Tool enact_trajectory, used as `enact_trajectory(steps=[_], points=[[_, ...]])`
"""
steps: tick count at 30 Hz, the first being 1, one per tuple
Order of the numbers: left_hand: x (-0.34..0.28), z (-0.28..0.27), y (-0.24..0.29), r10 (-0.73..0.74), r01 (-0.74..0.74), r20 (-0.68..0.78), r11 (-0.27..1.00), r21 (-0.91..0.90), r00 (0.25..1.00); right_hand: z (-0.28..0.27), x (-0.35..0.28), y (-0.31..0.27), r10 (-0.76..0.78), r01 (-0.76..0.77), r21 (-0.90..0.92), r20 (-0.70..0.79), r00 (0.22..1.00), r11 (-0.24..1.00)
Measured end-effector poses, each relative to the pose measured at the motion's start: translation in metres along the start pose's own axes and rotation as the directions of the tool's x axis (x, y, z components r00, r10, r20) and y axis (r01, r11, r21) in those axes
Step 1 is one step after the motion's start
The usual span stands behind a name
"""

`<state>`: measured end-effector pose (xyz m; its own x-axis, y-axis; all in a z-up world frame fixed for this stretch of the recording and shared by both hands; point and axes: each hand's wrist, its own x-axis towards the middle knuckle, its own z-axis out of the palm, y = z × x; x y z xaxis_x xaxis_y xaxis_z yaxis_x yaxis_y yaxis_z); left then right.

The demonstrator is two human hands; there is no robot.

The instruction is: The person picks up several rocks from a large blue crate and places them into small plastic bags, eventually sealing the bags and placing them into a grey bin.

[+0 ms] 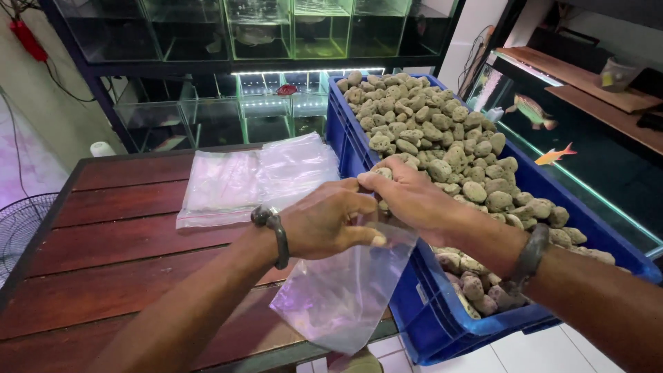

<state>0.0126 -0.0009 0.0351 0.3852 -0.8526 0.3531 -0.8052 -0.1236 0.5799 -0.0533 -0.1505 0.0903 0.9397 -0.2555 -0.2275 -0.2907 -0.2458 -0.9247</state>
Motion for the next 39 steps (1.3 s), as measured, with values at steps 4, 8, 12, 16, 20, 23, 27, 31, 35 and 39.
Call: enact_trajectory(steps=[4, 8, 12, 16, 20, 23, 27, 31, 35, 39], points=[[-0.003, -0.004, -0.007, -0.018, 0.018, -0.005, 0.998, 0.059, 1.000, 0.003, 0.037, 0.025, -0.033, 0.033, 0.015, 0.023, 0.999, 0.999], [-0.006, -0.008, -0.016, -0.040, 0.023, 0.081, 0.980, 0.200, 0.996, 0.003, 0.054, 0.039, 0.010, 0.001, -0.139, 0.080, 0.997, 0.990], [-0.009, -0.013, -0.022, 0.021, -0.048, 0.093, 0.952, 0.301, 0.995, 0.000, 0.049, 0.040, -0.029, 0.062, -0.215, 0.152, 0.988, 0.975], [-0.012, -0.020, -0.012, 0.021, -0.064, 0.147, 0.954, 0.292, 0.989, 0.000, 0.029, 0.021, -0.004, 0.050, -0.255, 0.178, 0.984, 0.966], [-0.007, -0.020, -0.014, 0.013, -0.089, 0.198, 0.920, 0.382, 0.980, 0.002, 0.020, 0.007, -0.016, 0.081, -0.255, 0.248, 0.969, 0.964], [-0.003, -0.023, -0.014, 0.048, -0.132, 0.201, 0.894, 0.429, 0.978, -0.004, 0.022, -0.004, -0.010, 0.122, -0.342, 0.311, 0.950, 0.932], [0.002, -0.035, 0.002, 0.087, -0.165, 0.171, 0.835, 0.526, 0.981, -0.010, -0.005, -0.045, -0.074, 0.244, -0.534, 0.320, 0.945, 0.809], [0.005, -0.027, -0.005, 0.129, -0.168, 0.111, 0.839, 0.518, 0.985, -0.040, -0.012, -0.052, -0.149, 0.310, -0.527, 0.326, 0.934, 0.791], [-0.002, -0.001, -0.033, 0.168, -0.156, 0.028, 0.826, 0.541, 0.985, -0.104, 0.016, -0.002, -0.411, 0.490, -0.602, 0.276, 0.869, 0.630], [-0.007, 0.011, -0.027, 0.101, -0.063, -0.040, 0.832, 0.551, 0.994, -0.136, 0.005, 0.057, -0.011, 0.256, -0.899, 0.269, 0.963, 0.354]])
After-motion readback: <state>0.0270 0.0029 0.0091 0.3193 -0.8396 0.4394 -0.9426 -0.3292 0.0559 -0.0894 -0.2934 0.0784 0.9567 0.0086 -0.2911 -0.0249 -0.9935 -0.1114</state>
